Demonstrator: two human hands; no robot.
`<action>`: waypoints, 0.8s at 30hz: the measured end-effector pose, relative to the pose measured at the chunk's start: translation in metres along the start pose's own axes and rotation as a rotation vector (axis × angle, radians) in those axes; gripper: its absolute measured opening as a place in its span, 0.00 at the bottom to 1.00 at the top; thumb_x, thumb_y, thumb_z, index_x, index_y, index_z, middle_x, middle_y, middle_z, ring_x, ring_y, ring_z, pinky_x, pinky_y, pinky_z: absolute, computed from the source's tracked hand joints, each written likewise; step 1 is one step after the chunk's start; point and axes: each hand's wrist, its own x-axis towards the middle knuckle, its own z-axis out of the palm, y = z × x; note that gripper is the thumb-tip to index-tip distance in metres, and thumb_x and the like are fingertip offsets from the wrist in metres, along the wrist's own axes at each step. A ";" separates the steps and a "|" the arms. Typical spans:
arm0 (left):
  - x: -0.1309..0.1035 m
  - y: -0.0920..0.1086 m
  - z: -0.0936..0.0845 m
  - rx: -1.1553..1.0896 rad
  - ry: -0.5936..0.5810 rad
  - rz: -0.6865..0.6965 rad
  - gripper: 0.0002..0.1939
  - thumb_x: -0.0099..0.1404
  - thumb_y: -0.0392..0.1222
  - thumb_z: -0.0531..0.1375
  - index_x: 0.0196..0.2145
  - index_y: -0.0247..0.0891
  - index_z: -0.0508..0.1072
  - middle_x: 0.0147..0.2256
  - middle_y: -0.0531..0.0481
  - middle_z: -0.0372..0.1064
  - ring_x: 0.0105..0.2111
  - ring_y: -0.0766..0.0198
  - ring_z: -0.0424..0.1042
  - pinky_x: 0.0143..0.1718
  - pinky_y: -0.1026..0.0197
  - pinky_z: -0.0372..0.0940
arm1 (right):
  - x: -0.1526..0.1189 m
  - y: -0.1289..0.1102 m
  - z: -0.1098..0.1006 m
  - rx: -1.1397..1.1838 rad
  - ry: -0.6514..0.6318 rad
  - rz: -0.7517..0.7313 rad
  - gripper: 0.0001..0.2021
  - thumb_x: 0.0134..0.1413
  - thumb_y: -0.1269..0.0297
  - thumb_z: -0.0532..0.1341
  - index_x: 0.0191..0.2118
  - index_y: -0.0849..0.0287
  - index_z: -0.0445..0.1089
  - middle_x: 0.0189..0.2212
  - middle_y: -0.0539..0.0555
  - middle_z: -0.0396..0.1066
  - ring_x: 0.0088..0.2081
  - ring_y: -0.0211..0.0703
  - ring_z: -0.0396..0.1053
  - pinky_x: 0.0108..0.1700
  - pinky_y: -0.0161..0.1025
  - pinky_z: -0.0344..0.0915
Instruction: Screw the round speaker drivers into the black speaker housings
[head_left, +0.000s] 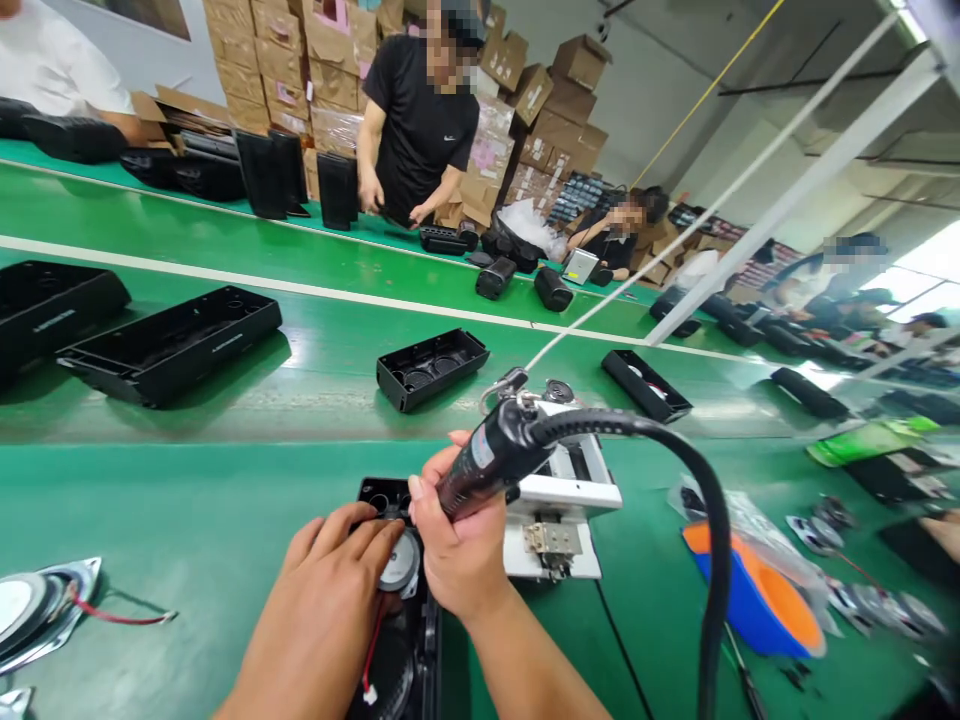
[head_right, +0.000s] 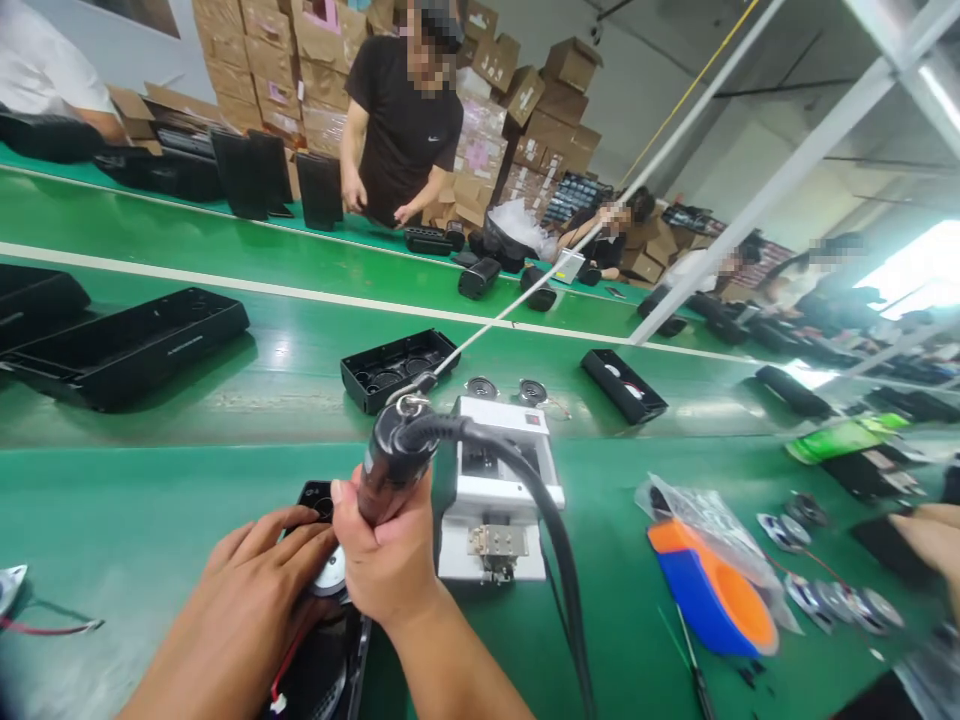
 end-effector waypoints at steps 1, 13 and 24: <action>0.000 -0.004 0.003 -0.008 0.026 0.021 0.28 0.70 0.29 0.68 0.65 0.41 0.82 0.62 0.44 0.84 0.68 0.37 0.72 0.66 0.34 0.69 | -0.001 -0.005 0.000 0.000 0.010 -0.016 0.21 0.72 0.67 0.68 0.62 0.50 0.62 0.35 0.44 0.68 0.27 0.36 0.68 0.32 0.36 0.71; -0.014 0.032 -0.007 0.109 -0.092 0.006 0.30 0.70 0.30 0.67 0.68 0.37 0.81 0.62 0.40 0.83 0.67 0.37 0.74 0.68 0.39 0.73 | -0.005 -0.109 -0.085 -0.285 0.354 -0.445 0.31 0.74 0.72 0.67 0.73 0.45 0.59 0.29 0.40 0.70 0.25 0.41 0.68 0.33 0.41 0.75; -0.016 0.029 -0.008 0.045 -0.120 0.060 0.27 0.74 0.29 0.64 0.67 0.43 0.81 0.62 0.41 0.82 0.61 0.41 0.76 0.60 0.40 0.72 | -0.026 -0.094 -0.100 -0.297 0.255 -0.220 0.25 0.73 0.67 0.73 0.67 0.51 0.64 0.29 0.42 0.72 0.23 0.38 0.69 0.30 0.36 0.73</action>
